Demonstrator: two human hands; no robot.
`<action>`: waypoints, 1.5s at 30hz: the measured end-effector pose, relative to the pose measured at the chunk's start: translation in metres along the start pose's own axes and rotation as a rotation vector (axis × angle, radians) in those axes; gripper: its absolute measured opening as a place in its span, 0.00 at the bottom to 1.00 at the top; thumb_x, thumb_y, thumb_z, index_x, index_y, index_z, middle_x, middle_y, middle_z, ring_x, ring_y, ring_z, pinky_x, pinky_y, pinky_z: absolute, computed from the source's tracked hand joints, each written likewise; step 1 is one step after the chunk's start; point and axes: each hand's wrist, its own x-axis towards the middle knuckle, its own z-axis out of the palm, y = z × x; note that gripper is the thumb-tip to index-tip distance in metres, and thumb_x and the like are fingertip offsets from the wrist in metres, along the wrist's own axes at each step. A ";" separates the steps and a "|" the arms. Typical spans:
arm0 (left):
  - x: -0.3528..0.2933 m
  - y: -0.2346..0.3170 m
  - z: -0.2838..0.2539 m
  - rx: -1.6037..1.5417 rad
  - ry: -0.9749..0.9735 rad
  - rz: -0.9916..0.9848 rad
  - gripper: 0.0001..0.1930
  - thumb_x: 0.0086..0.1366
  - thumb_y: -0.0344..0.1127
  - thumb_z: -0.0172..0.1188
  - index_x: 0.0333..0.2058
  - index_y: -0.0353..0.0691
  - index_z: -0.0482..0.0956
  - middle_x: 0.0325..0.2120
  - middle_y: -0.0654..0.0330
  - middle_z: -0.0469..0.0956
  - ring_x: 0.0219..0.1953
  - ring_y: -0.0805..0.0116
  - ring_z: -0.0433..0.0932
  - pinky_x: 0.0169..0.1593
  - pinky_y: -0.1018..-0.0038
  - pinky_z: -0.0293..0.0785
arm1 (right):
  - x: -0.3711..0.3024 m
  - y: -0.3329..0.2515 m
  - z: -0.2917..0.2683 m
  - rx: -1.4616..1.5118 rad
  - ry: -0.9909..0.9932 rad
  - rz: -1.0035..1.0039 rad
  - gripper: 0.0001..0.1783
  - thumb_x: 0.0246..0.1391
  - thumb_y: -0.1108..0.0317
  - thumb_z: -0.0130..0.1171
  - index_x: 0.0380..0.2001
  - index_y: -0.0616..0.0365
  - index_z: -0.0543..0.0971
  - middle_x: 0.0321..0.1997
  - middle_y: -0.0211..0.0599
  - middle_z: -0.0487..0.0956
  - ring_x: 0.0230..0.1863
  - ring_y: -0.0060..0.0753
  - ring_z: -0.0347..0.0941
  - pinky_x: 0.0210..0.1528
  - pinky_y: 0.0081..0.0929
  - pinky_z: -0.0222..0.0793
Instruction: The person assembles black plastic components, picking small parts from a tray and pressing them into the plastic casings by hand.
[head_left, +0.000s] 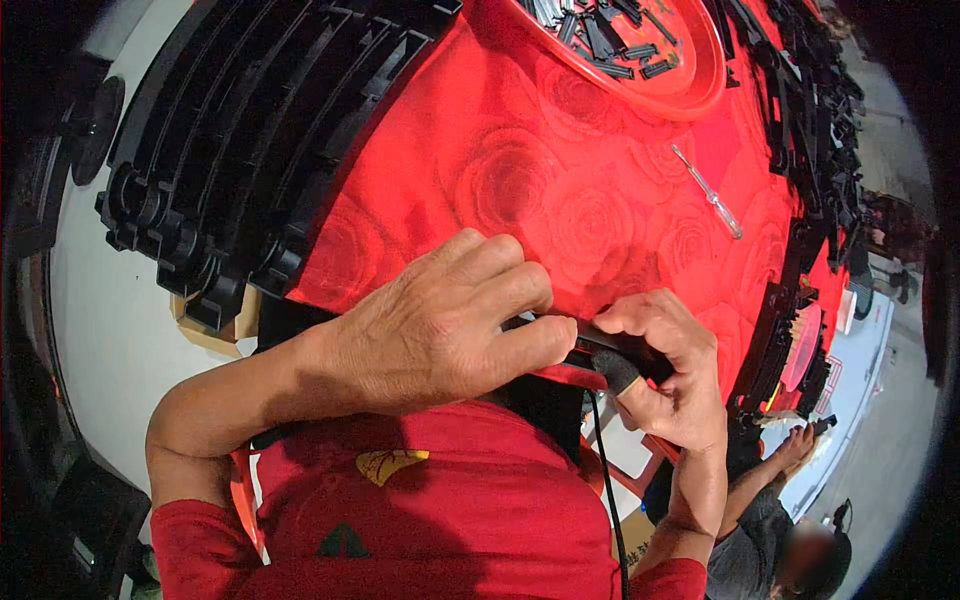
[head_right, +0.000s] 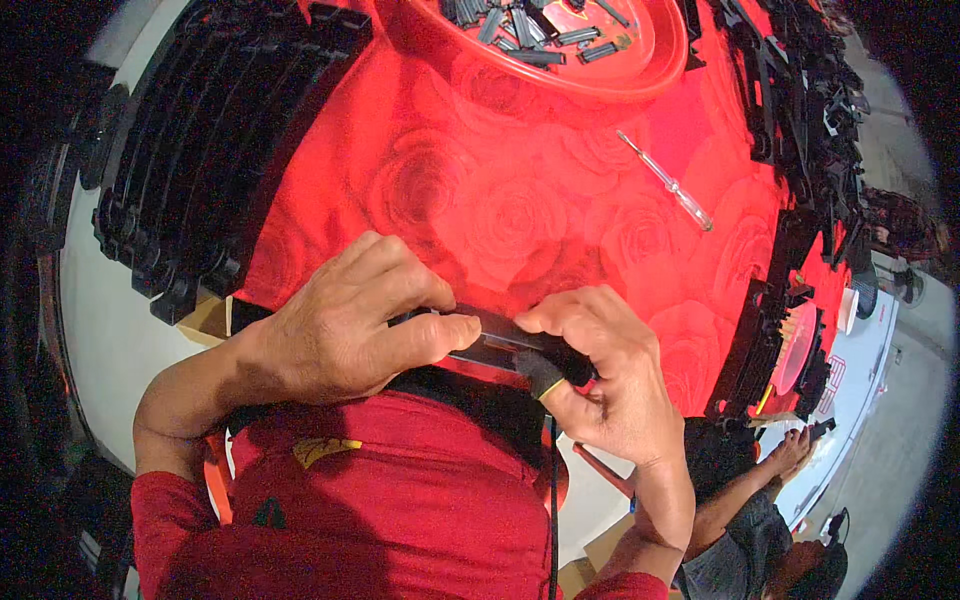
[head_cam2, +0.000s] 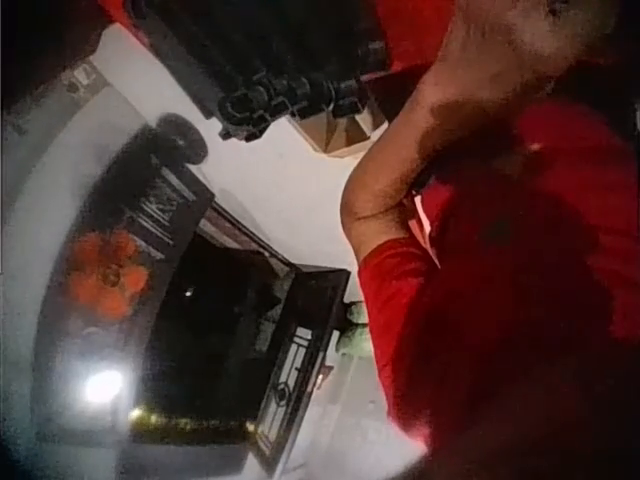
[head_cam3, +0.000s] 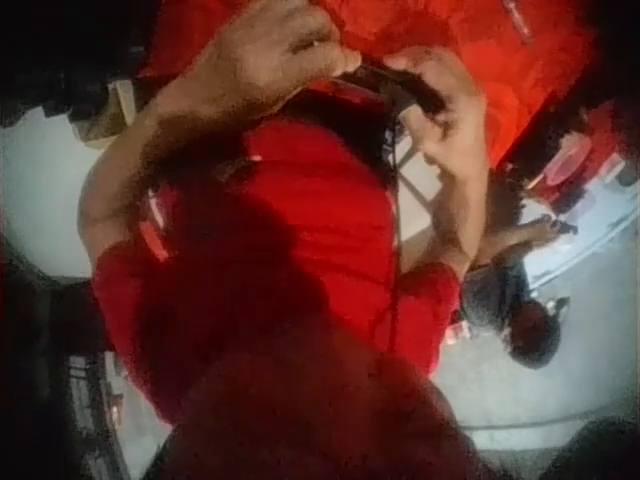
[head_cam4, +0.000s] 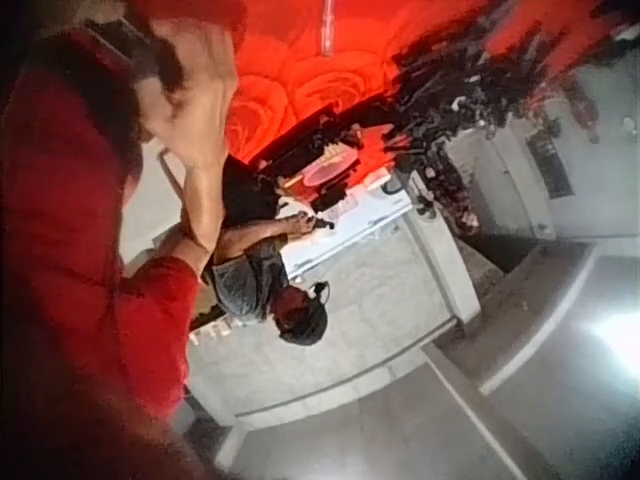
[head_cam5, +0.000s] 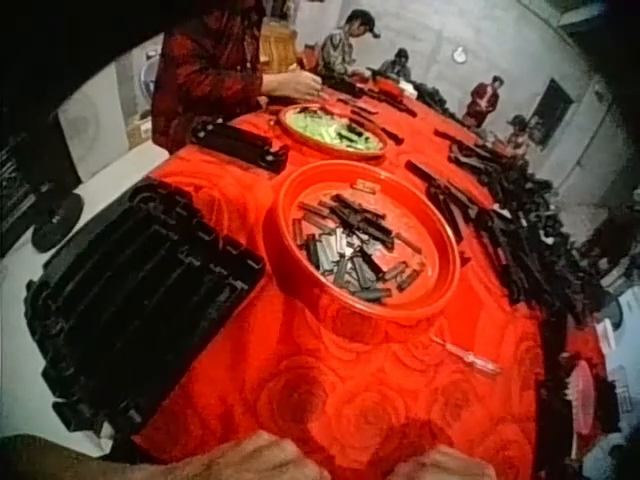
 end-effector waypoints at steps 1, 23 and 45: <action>0.000 0.000 0.000 -0.012 0.013 0.011 0.12 0.60 0.32 0.64 0.43 0.45 0.83 0.33 0.62 0.76 0.31 0.62 0.73 0.34 0.66 0.68 | 0.000 0.000 0.000 -0.013 -0.040 0.040 0.20 0.43 0.70 0.68 0.44 0.62 0.83 0.39 0.41 0.82 0.42 0.41 0.80 0.43 0.30 0.73; 0.000 0.003 0.003 -0.028 -0.031 0.012 0.16 0.60 0.29 0.62 0.47 0.39 0.81 0.34 0.58 0.72 0.35 0.59 0.71 0.38 0.66 0.70 | 0.014 -0.010 0.004 -0.093 -0.084 0.152 0.18 0.36 0.75 0.67 0.36 0.60 0.81 0.30 0.43 0.78 0.33 0.49 0.77 0.35 0.40 0.73; -0.001 0.015 -0.006 0.009 0.027 0.083 0.17 0.53 0.27 0.68 0.45 0.38 0.84 0.33 0.62 0.76 0.33 0.63 0.73 0.35 0.70 0.71 | -0.014 -0.003 -0.010 0.425 -0.192 0.477 0.18 0.57 0.60 0.69 0.42 0.65 0.81 0.23 0.25 0.76 0.16 0.14 0.69 0.18 0.17 0.60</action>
